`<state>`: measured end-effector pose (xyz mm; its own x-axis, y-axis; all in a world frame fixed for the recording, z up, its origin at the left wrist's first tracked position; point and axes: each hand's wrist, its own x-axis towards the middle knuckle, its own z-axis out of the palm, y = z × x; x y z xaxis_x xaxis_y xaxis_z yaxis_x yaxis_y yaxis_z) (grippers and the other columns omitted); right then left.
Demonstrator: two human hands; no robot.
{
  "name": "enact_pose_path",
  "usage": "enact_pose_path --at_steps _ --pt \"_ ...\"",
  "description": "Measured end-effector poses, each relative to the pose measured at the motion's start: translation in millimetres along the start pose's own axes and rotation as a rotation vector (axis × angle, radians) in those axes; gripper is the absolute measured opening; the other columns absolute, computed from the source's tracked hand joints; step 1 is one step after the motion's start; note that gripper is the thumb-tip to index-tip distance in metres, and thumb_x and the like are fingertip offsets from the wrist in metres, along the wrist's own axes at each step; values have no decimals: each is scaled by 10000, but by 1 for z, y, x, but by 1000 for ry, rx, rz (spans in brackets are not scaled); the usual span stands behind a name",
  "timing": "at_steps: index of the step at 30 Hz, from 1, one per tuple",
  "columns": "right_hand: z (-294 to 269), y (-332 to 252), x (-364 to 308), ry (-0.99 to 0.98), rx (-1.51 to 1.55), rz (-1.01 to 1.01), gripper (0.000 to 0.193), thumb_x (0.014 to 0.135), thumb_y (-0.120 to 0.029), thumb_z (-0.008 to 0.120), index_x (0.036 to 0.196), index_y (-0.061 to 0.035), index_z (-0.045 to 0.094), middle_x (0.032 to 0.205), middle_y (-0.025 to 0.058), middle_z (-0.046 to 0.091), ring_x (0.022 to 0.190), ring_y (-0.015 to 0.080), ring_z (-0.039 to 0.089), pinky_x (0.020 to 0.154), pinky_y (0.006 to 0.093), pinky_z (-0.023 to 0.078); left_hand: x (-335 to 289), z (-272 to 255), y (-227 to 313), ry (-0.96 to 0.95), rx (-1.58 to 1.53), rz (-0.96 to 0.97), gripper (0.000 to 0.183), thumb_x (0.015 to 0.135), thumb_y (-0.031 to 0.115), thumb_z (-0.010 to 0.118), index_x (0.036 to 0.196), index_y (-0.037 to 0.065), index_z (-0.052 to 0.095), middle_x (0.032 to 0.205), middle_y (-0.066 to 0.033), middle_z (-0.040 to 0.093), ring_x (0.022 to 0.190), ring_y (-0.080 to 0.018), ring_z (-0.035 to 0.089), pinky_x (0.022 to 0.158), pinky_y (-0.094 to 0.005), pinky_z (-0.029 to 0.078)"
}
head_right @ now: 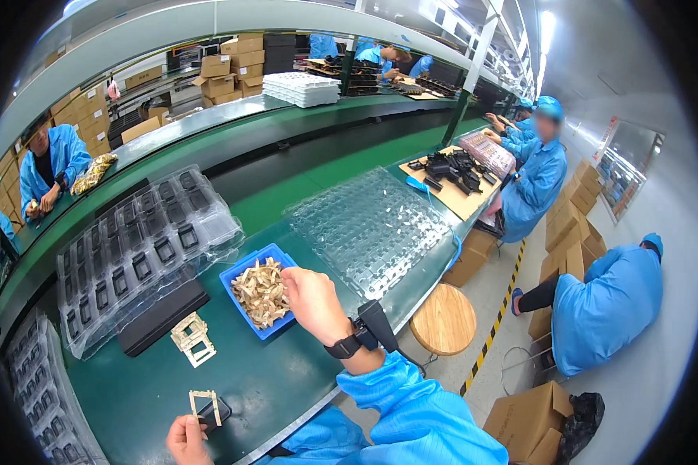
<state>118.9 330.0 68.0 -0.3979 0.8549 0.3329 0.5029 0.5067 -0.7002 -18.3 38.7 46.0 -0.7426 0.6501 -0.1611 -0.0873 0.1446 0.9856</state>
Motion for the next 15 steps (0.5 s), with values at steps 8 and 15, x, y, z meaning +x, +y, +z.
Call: enact_pose_path --at_steps 8,15 --pt "21 -59 -63 -557 413 -270 274 915 -228 647 1061 4 654 926 153 687 834 258 680 715 361 533 -2 0 1 13 106 73 204 1003 150 525 898 9 629 783 3 577 710 -72 483 643 -224 378" --pt "38 -75 -91 -854 828 77 203 980 -211 560 945 -13 588 687 18 626 597 70 593 551 235 478 2 2 0 -30 57 111 203 1007 149 528 894 2 612 778 11 551 708 -66 463 637 -220 375"
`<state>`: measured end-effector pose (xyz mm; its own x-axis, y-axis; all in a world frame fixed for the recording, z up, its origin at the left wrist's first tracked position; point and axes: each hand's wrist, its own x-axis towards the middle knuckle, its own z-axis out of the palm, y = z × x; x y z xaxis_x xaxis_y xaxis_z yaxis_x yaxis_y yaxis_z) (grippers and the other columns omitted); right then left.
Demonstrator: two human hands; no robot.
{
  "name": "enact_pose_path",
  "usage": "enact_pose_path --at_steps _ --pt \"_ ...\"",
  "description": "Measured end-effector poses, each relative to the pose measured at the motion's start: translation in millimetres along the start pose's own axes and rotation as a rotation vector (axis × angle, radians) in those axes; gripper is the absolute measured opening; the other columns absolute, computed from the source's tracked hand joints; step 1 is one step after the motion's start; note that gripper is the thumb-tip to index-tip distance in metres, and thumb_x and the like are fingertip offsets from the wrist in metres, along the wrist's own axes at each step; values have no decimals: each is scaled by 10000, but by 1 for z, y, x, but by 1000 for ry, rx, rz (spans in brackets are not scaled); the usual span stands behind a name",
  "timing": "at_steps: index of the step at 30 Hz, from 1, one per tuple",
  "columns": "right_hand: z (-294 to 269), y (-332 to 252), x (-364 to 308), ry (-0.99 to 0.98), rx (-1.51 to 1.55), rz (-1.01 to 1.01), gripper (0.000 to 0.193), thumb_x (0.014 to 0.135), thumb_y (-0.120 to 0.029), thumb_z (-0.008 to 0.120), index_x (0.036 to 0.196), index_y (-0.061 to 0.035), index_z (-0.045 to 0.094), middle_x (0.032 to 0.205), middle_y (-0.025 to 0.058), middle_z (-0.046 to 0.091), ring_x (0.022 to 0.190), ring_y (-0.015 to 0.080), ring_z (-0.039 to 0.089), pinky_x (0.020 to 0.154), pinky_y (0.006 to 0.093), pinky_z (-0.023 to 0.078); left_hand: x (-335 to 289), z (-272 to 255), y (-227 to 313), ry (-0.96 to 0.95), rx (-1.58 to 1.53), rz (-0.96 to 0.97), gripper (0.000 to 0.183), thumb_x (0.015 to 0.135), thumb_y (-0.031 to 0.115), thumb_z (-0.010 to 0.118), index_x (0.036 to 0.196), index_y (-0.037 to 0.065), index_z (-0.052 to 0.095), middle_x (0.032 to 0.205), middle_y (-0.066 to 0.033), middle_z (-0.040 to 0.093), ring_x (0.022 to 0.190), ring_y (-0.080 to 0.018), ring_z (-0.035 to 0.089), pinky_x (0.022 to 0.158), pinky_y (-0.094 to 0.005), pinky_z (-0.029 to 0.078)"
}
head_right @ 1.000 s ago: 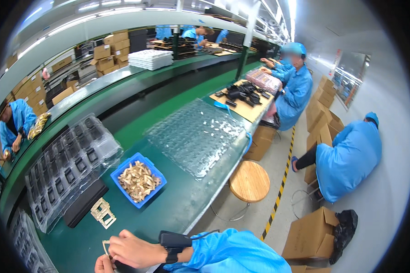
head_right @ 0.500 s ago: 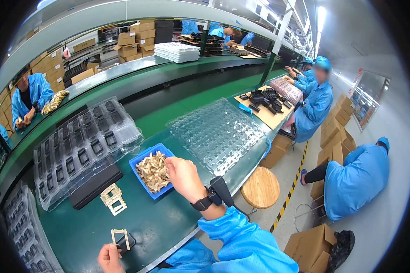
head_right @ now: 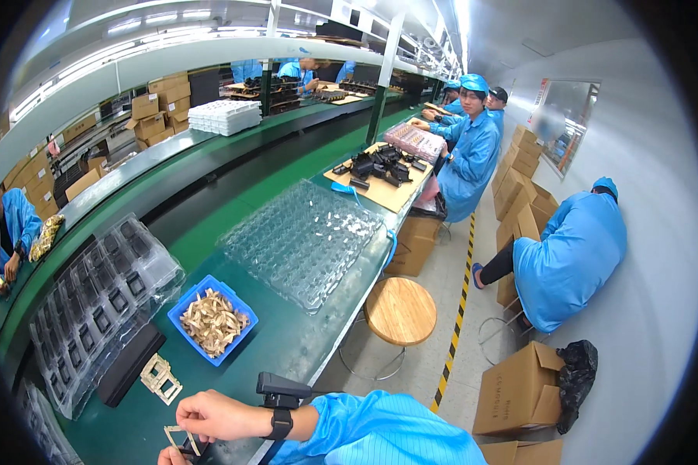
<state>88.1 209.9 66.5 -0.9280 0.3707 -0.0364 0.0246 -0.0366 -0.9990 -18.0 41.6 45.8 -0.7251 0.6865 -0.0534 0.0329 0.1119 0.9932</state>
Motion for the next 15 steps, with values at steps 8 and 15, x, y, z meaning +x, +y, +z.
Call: enact_pose_path --at_steps 8,15 --pt "6 10 2 -10 76 -10 172 982 -202 565 954 -32 573 692 -18 595 588 39 556 546 206 454 3 -4 -13 10 -23 23 203 1006 157 540 939 -12 630 806 1 597 727 -68 501 662 -220 407" --pt "14 16 0 -8 144 12 161 983 -189 562 975 -29 568 729 -17 592 585 26 532 537 219 437 -1 -1 -7 54 -9 -16 208 1011 167 532 980 -10 636 810 0 593 733 -71 507 673 -221 417"
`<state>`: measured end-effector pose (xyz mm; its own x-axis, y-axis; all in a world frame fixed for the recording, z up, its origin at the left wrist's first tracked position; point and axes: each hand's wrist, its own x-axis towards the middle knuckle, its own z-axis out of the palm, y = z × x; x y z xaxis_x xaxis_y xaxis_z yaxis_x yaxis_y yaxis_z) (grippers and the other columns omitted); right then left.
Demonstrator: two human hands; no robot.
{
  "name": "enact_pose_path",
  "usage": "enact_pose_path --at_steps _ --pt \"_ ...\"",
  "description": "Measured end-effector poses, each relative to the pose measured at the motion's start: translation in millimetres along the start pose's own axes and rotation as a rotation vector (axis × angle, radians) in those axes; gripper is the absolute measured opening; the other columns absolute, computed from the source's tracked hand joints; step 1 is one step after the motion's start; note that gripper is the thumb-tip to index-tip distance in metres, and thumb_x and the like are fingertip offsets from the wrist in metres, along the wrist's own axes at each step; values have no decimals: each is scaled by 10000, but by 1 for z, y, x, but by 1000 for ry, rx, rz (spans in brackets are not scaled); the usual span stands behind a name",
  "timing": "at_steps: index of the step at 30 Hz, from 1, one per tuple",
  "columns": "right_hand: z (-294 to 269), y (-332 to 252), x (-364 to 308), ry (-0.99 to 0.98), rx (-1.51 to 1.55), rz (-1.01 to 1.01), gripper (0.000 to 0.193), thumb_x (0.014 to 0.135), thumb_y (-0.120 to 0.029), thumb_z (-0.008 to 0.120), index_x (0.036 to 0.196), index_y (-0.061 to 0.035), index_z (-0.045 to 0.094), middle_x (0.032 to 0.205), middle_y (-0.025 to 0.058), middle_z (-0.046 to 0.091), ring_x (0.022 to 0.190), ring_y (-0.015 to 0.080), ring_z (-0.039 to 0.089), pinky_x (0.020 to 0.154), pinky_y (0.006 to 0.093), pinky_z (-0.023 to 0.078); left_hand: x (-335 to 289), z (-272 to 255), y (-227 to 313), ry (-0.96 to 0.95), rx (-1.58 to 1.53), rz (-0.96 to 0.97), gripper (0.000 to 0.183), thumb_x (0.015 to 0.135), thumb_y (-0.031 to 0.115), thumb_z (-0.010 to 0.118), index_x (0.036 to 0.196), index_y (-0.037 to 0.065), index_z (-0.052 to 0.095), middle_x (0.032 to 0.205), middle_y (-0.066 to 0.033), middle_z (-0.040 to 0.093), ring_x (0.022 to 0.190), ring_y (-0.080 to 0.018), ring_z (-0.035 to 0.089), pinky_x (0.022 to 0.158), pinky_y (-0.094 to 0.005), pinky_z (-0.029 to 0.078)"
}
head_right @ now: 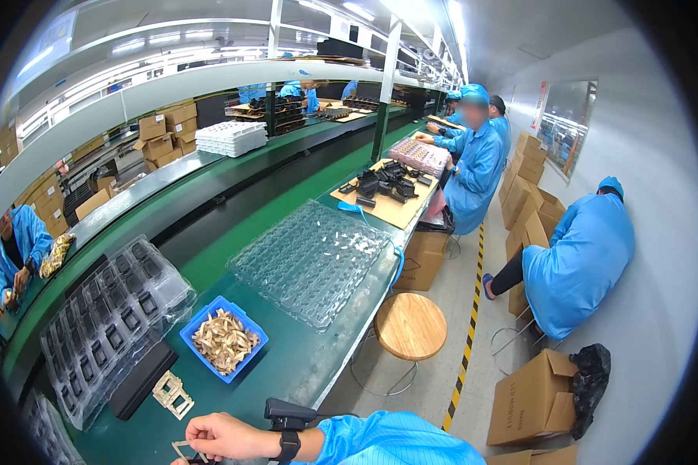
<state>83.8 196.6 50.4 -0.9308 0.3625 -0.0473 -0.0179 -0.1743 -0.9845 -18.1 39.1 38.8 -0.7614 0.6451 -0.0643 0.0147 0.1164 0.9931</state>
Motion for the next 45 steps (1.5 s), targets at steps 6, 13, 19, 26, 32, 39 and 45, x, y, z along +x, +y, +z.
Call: enact_pose_path --at_steps 6,13,19,26,32,39,45 --pt "5 -2 -4 320 -467 -369 112 948 -128 583 1001 -29 585 833 65 588 730 148 605 620 264 482 1 7 -3 79 -134 67 172 1000 159 549 1023 0 611 832 -8 566 765 -79 495 713 -236 425" --pt "25 16 -9 321 -954 -695 174 823 -100 613 981 -29 622 967 75 590 826 231 614 737 334 506 -4 11 5 -39 -22 90 141 983 143 580 942 11 607 837 -12 583 759 -88 500 706 -243 432" --pt "28 15 -8 326 -1147 -812 111 840 -155 617 920 -81 641 849 17 600 775 164 593 708 304 485 -2 2 -1 -10 3 16 147 973 121 588 881 10 610 786 -2 579 721 -84 495 669 -236 427" --pt "26 18 -7 330 -1167 -827 139 774 -198 597 872 -106 627 863 12 570 814 180 568 747 315 455 0 1 -4 -29 7 49 111 943 71 588 857 4 611 787 -1 587 721 -82 508 664 -229 423" --pt "27 22 -8 264 -1076 -786 157 795 -148 599 922 -59 626 920 50 587 870 205 582 813 340 463 1 -1 -1 -49 -15 2 124 943 67 583 845 -1 616 781 1 586 721 -82 503 665 -225 418" --pt "27 29 -8 207 -982 -714 179 833 -97 593 987 -13 632 952 80 587 931 212 580 889 352 453 0 -2 -3 -31 0 -31 125 945 73 586 852 -2 620 785 -5 591 721 -82 499 665 -226 416" --pt "27 25 -8 202 -996 -706 165 833 -100 591 970 -16 631 929 74 579 911 207 574 880 354 445 2 -5 -7 -41 49 7 115 940 70 594 858 -8 618 788 -6 589 721 -85 495 655 -229 417"
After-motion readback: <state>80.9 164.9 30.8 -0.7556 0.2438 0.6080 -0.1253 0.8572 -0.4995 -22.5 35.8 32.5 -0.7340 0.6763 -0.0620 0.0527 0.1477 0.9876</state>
